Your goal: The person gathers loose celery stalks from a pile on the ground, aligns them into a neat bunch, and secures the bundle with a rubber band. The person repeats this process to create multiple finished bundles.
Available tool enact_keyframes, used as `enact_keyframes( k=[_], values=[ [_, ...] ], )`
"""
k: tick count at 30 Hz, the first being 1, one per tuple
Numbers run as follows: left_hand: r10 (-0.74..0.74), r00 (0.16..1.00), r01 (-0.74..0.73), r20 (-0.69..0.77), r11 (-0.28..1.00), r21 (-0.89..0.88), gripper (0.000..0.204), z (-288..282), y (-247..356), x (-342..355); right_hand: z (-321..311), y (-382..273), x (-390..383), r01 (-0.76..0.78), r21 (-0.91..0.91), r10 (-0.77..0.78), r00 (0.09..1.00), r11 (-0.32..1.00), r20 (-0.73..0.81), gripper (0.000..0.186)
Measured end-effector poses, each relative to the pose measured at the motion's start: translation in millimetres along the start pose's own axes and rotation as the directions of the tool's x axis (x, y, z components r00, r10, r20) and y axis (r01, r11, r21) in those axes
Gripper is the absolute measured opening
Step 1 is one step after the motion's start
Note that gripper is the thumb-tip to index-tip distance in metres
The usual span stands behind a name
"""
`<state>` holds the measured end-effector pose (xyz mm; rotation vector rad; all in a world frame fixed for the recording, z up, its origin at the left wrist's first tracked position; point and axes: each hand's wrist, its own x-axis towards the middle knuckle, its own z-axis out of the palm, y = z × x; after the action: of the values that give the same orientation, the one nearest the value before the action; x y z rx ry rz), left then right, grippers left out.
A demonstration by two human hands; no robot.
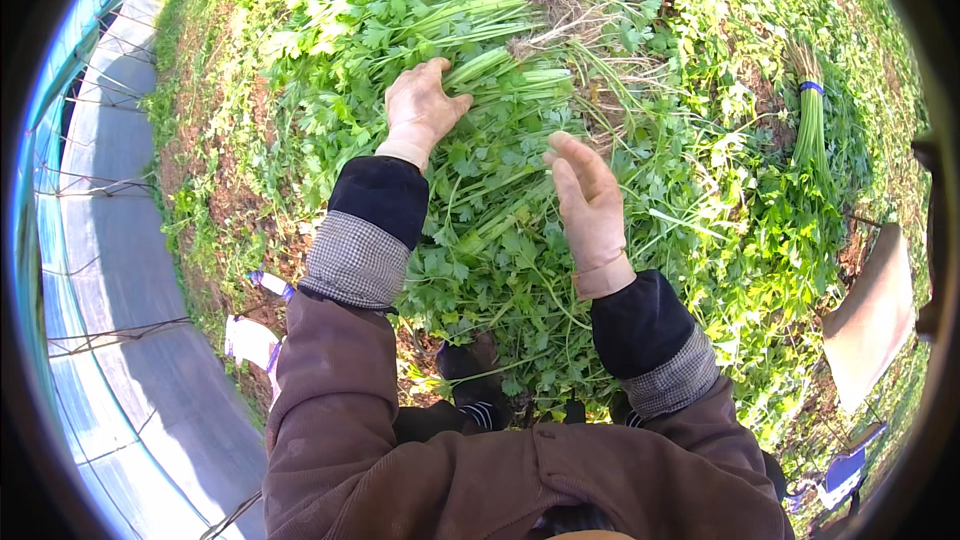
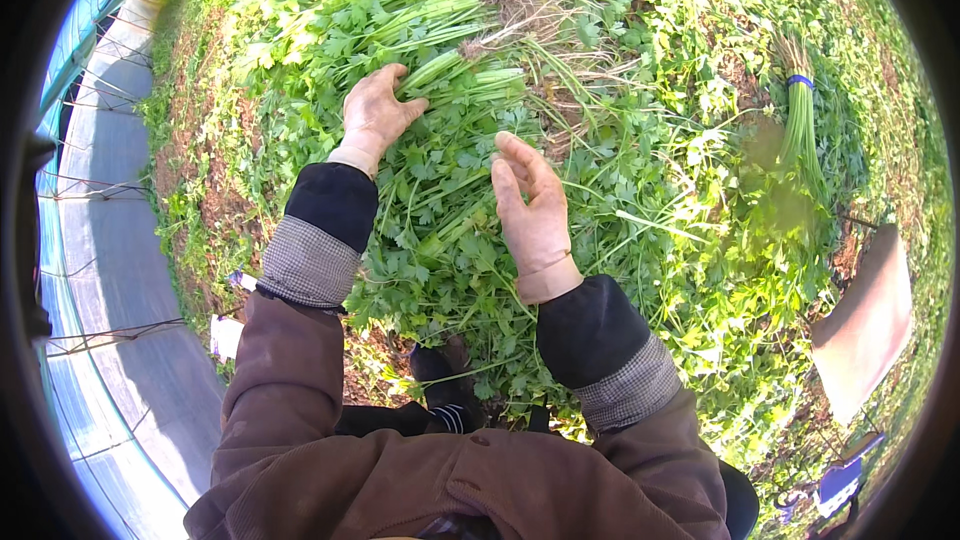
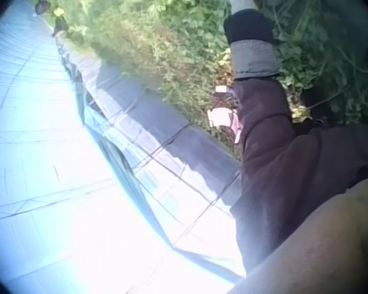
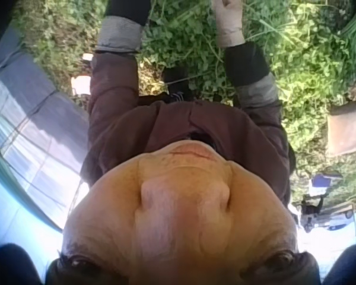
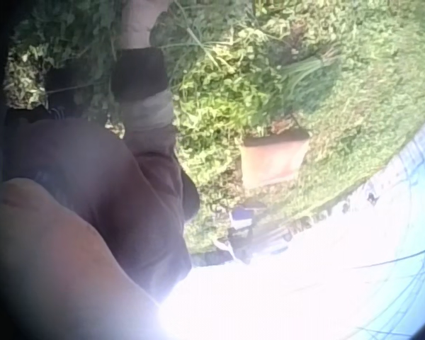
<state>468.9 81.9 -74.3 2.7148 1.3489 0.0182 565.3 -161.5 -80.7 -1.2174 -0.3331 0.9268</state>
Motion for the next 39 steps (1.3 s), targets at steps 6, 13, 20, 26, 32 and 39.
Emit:
enact_keyframes(
  k=[6,13,20,26,32,39],
  values=[
    [0.256,0.888,-0.349,-0.382,0.916,-0.196,0.040,-45,14,-48,50,-7,24,-0.153,0.351,0.135,0.988,0.924,0.076,0.046],
    [0.364,0.930,-0.339,-0.061,0.779,-0.527,0.037,-64,47,23,19,19,59,-0.345,0.668,0.491,0.870,0.659,-0.034,0.031],
    [0.180,0.921,-0.231,0.347,0.967,0.110,0.075,-15,21,148,-2,50,56,-0.422,0.630,0.488,0.870,0.652,0.078,0.033],
    [0.159,0.981,-0.193,-0.113,0.877,-0.440,0.049,-14,-11,107,-1,46,62,-0.409,0.604,0.458,0.885,0.684,0.082,0.032],
    [-0.075,0.996,0.084,0.043,0.711,-0.698,0.037,-41,-34,130,2,30,45,-0.420,0.584,0.469,0.880,0.695,0.075,0.032],
    [-0.155,0.843,-0.314,-0.515,0.636,-0.705,0.015,-144,-51,72,2,-27,13,-0.270,0.597,0.220,0.963,0.755,0.158,0.027]
  ],
)
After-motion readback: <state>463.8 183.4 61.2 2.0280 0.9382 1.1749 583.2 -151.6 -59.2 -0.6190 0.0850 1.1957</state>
